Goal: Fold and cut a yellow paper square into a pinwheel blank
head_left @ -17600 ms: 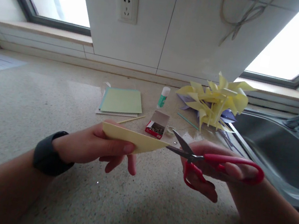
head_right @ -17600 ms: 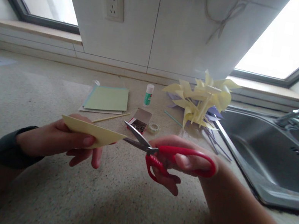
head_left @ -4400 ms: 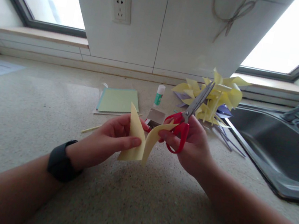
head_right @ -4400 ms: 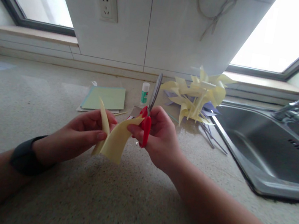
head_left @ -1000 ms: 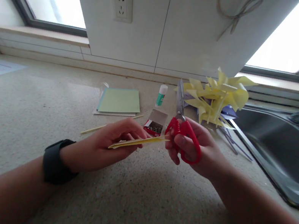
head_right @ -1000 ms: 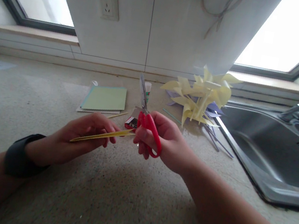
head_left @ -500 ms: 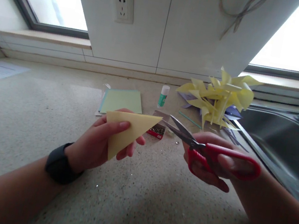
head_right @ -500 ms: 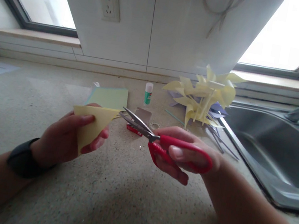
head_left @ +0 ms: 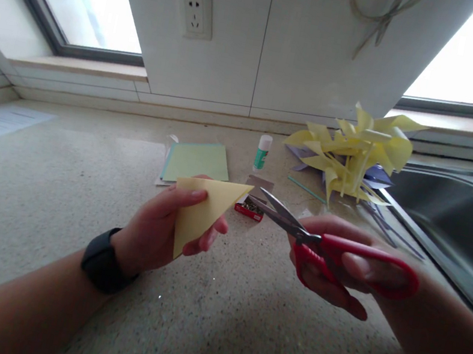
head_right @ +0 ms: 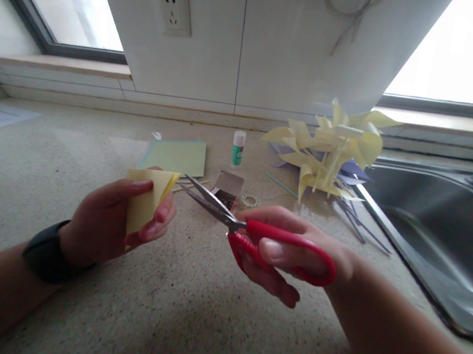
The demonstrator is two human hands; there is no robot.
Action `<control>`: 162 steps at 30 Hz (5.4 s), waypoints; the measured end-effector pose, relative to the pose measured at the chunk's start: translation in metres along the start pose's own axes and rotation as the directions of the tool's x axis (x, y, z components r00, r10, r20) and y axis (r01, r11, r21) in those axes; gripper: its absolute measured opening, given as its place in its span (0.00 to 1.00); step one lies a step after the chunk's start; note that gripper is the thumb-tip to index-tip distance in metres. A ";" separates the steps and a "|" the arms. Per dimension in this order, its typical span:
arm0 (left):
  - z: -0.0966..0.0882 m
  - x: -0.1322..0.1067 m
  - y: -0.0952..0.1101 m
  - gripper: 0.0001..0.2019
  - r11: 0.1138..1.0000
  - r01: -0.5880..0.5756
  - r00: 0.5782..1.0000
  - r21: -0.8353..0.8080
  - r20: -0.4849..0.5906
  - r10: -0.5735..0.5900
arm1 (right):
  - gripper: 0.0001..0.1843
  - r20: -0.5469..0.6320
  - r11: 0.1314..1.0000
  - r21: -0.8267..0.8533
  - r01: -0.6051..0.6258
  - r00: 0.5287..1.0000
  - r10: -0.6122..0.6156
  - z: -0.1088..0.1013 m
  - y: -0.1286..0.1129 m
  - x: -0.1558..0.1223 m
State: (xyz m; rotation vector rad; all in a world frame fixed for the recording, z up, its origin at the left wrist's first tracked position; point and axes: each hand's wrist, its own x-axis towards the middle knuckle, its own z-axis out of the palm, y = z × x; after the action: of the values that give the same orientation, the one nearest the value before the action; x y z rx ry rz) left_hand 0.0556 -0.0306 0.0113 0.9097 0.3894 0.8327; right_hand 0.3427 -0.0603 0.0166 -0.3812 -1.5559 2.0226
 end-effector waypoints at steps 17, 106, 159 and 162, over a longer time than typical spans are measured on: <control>-0.001 0.000 0.000 0.14 0.992 0.054 0.998 0.115 -0.049 -0.049 | 0.16 0.049 0.993 -0.084 -0.086 0.995 0.090 0.001 -0.011 0.005; -0.020 -0.015 0.015 0.14 0.640 -0.311 0.943 0.702 0.313 0.115 | 0.18 -0.025 0.901 -0.099 -0.422 0.906 0.422 -0.016 -0.027 -0.011; -0.012 -0.010 0.013 0.15 0.621 -0.388 0.907 0.681 0.400 0.128 | 0.19 0.006 0.925 -0.025 -0.380 0.925 0.380 -0.013 -0.022 -0.009; -0.013 -0.011 0.014 0.16 0.615 -0.384 0.906 0.689 0.408 0.110 | 0.19 0.044 0.921 -0.026 -0.388 0.920 0.389 -0.014 -0.021 -0.008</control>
State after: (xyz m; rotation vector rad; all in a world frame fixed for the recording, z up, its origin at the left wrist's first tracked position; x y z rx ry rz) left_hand 0.0339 -0.0273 0.0143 1.9206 0.3152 0.7453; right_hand 0.3620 -0.0496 0.0317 -0.7015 -1.6267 2.3305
